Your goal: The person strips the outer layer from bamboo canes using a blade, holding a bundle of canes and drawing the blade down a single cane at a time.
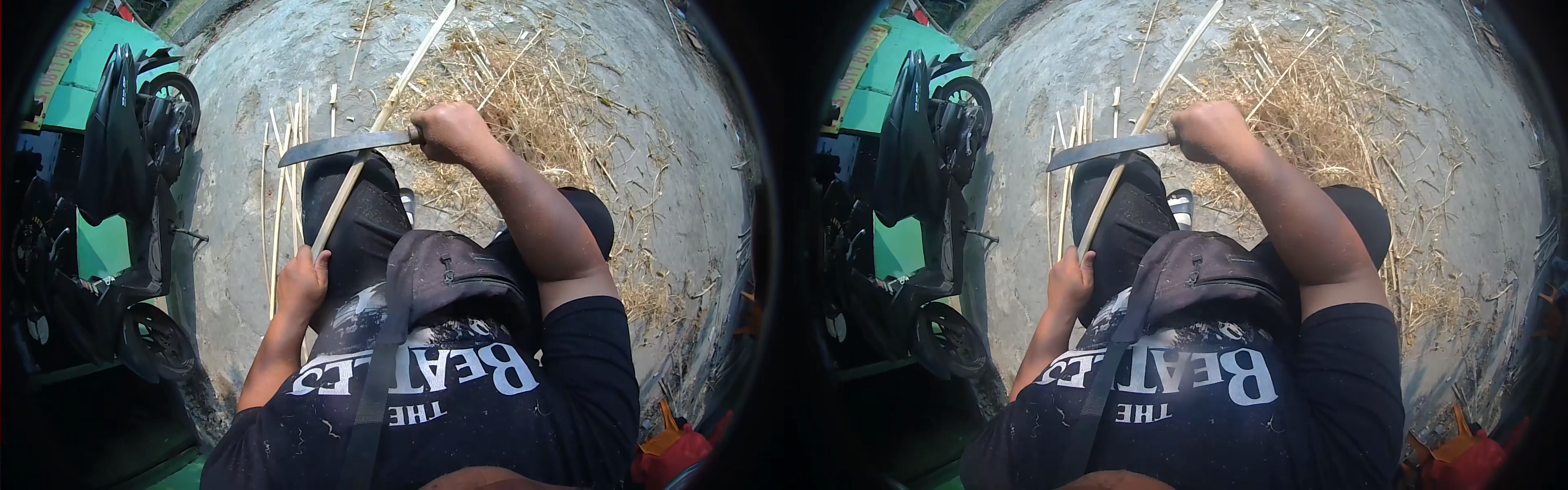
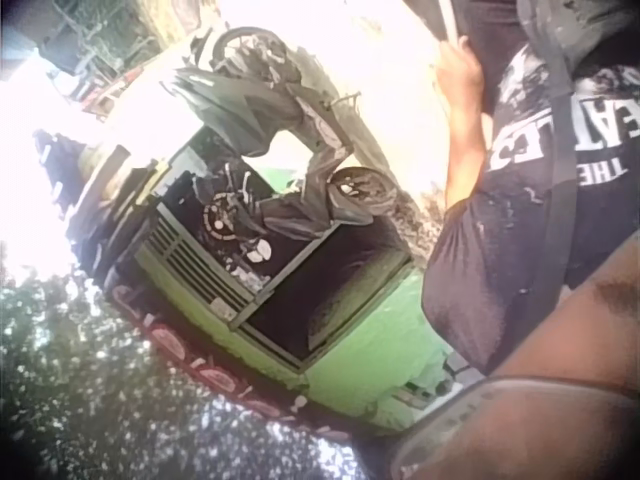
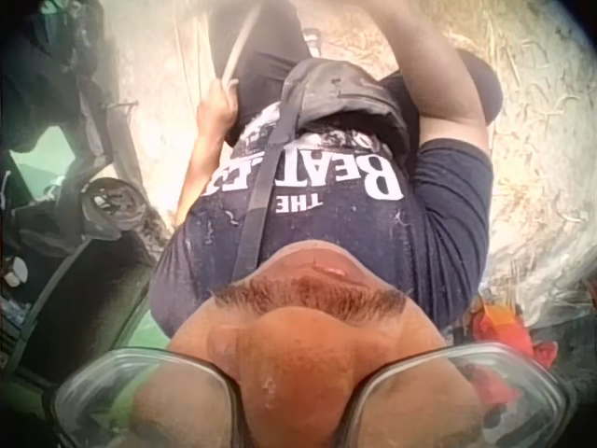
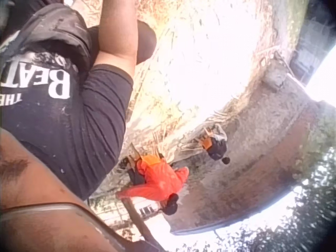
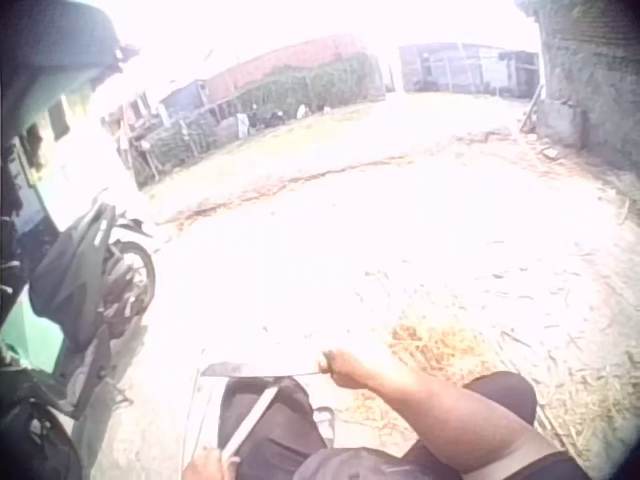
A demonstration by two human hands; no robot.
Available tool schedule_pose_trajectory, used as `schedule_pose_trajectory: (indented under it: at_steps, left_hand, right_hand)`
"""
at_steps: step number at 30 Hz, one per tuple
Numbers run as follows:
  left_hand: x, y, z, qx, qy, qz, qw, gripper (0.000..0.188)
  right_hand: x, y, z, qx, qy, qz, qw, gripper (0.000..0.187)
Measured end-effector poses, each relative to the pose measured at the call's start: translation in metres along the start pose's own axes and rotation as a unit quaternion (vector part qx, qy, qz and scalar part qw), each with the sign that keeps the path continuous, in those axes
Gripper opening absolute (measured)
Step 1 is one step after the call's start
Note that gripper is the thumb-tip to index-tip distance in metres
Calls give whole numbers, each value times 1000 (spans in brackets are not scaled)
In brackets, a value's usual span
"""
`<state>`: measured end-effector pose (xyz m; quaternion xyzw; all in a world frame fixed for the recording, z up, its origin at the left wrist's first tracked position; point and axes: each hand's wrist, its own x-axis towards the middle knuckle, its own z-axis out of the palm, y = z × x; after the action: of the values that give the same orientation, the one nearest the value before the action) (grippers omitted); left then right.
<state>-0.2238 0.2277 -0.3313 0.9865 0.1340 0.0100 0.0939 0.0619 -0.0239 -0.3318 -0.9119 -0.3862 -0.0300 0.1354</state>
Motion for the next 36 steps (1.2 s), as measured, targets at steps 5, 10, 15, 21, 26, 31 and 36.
schedule_pose_trajectory:
  at_steps: [5,10,15,21,26,31,36]
  left_hand:
    - [16,12,-6,-7,-23,20,999,47]
    - [9,2,0,-12,-24,20,999,48]
    - [12,8,0,-25,2,28,999,47]
    - [10,6,-8,-4,-39,14,999,46]
    - [5,6,1,-31,-6,22,999,46]
    - [10,11,-10,2,-25,14,1000,45]
    - [7,9,-19,-16,-47,4,999,41]
  right_hand:
    - [-3,45,3,94,-37,189,977,17]
    - [-2,11,3,45,1,40,998,14]
    - [4,57,2,133,-25,282,950,19]
    - [3,64,-9,99,-12,252,962,22]
    - [0,22,-6,58,-20,35,998,12]
    - [4,62,0,149,-59,285,945,26]
    - [0,67,-11,138,-46,232,962,24]
